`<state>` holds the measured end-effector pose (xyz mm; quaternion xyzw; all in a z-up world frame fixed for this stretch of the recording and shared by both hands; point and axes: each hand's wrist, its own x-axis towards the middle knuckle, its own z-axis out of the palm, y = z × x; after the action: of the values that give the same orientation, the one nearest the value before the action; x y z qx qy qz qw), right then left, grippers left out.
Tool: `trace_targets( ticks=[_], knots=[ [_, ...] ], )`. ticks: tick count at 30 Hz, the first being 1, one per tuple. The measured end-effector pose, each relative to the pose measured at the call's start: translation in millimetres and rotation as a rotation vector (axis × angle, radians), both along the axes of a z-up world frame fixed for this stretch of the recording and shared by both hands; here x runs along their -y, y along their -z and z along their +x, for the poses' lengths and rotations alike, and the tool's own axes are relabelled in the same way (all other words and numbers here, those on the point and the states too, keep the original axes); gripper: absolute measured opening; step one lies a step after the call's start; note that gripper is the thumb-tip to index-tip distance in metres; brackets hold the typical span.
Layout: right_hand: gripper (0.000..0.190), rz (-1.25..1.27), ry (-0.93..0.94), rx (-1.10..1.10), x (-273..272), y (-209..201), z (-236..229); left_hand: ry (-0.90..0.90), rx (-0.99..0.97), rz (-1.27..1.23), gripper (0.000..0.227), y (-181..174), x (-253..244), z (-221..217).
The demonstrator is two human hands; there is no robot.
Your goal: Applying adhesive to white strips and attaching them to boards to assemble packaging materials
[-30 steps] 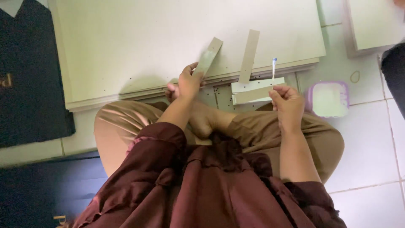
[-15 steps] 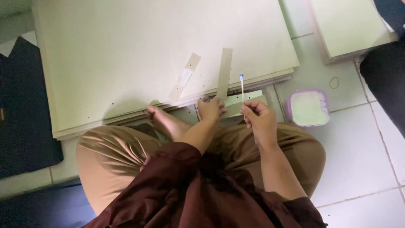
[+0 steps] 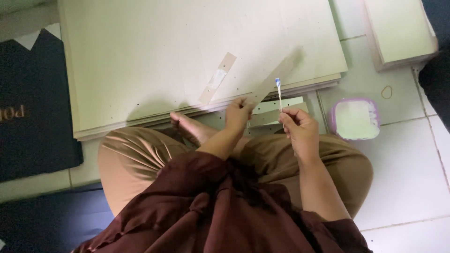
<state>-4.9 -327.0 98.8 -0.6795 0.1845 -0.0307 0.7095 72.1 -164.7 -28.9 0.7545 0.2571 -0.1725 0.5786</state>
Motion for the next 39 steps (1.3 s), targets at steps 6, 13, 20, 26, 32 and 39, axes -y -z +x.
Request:
trace_targets(
  ticks=[6,13,20,26,32,39],
  knots=[
    [0.018,-0.475,-0.186,-0.132,-9,20,-4,-0.02,0.141,-0.355,0.035,-28,-87,-53],
    [0.025,-0.749,-0.377,0.051,-46,1,-12,-0.088,0.108,-0.357,0.041,-56,-135,-74],
    [0.026,-0.992,-0.422,0.115,-41,6,32,-0.152,0.001,-0.621,0.052,-2,-117,-30],
    [0.023,-1.264,-0.502,0.067,-29,48,73,-0.149,-0.003,-0.611,0.048,27,-93,-1],
    [0.021,-1.093,-0.674,-0.024,-54,45,60,-0.114,-0.043,-0.559,0.05,48,-91,10],
    [0.02,-1.192,-0.512,-0.116,-21,70,79,-0.08,-0.068,-0.484,0.049,13,-94,4]
  ],
)
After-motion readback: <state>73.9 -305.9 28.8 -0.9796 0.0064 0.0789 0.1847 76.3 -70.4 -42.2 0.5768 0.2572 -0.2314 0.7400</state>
